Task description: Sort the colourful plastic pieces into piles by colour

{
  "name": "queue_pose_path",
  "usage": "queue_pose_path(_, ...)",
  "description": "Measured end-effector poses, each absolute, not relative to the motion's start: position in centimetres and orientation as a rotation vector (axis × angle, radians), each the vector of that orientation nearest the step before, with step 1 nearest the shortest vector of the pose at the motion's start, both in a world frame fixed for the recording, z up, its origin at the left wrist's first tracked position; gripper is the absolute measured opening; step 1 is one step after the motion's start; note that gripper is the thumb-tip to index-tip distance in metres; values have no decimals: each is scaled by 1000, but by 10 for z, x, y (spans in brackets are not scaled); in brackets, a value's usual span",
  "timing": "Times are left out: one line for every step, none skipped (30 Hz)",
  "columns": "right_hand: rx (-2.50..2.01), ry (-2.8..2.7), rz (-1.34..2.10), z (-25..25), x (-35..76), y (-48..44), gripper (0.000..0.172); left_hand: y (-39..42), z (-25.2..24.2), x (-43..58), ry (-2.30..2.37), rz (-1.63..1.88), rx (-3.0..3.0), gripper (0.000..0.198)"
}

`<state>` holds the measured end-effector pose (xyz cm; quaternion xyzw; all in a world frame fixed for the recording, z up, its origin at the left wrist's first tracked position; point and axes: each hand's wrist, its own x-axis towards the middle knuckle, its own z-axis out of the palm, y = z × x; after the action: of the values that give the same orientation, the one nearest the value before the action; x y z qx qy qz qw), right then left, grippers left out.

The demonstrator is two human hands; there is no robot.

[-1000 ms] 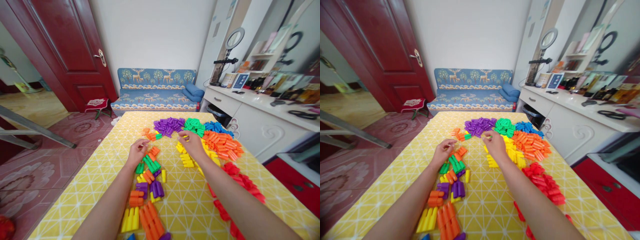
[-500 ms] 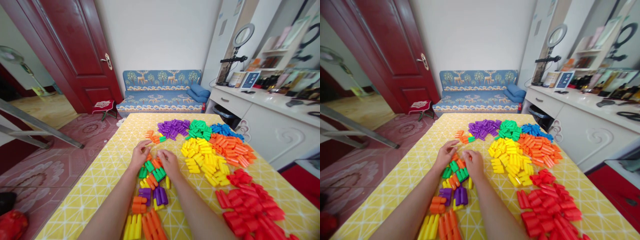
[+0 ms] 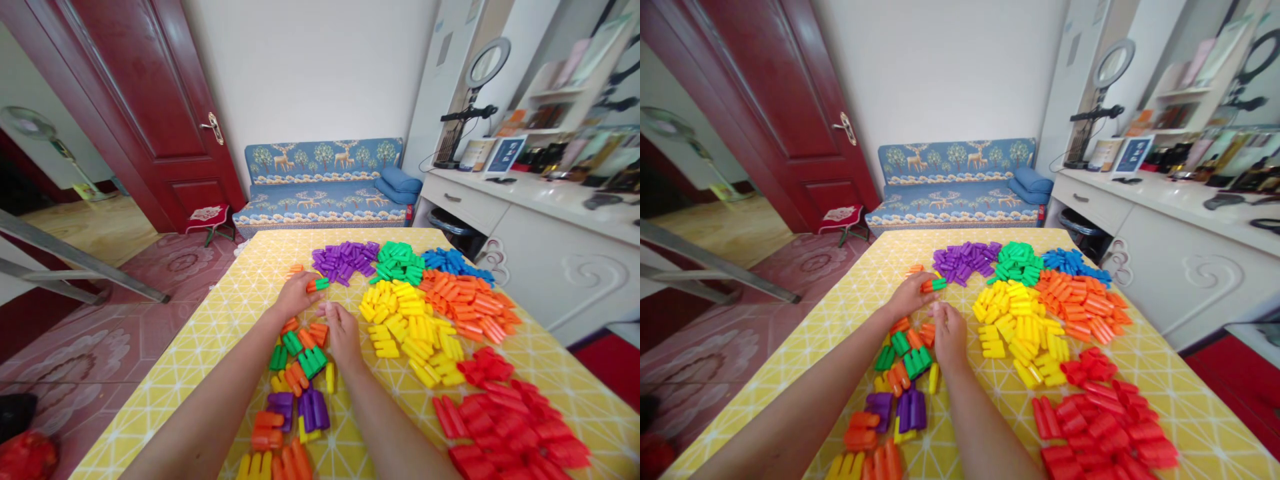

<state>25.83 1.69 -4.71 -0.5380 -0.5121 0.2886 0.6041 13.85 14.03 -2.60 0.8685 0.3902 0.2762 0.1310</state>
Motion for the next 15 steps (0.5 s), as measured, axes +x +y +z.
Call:
queue_pose_path(-1240,-1186,665,-47,258,17,38,140,-25,138,1140,798,2526,37)
queue_pose_path(-1235,-1186,666,-47,258,17,39,140,-23,135,1143,780,2529,33)
queue_pose_path(-1230,-1181,670,-47,258,17,39,139,-20,133,1149,742,2530,28)
queue_pose_path(-1224,-1171,678,-46,258,16,39,139,-16,130,1162,685,2523,26)
queue_pose_path(-1216,-1152,687,-45,257,16,40,140,-12,127,1185,621,2509,30)
queue_pose_path(-1208,-1127,696,-44,257,16,41,141,-8,124,1215,570,2491,39)
queue_pose_path(-1202,-1096,701,-43,257,16,41,143,-4,123,1246,544,2475,45)
queue_pose_path(-1196,-1064,705,-43,257,17,42,146,-1,124,1275,560,2467,49)
queue_pose_path(-1192,-1037,705,-42,257,17,42,150,1,125,1289,611,2465,47)
queue_pose_path(-1190,-1019,704,-42,257,17,43,154,2,129,1288,678,2469,41)
queue_pose_path(-1189,-1009,703,-43,257,18,43,158,2,133,1274,735,2477,32)
queue_pose_path(-1189,-1005,702,-43,258,18,43,162,1,139,1251,758,2491,20)
queue_pose_path(-1189,-1003,702,-43,258,18,43,165,-1,144,1230,749,2509,15)
queue_pose_path(-1192,-1000,700,-44,258,18,43,168,-3,150,1213,717,2528,19)
queue_pose_path(-1195,-996,697,-44,259,19,43,170,-6,156,1205,674,2544,25)
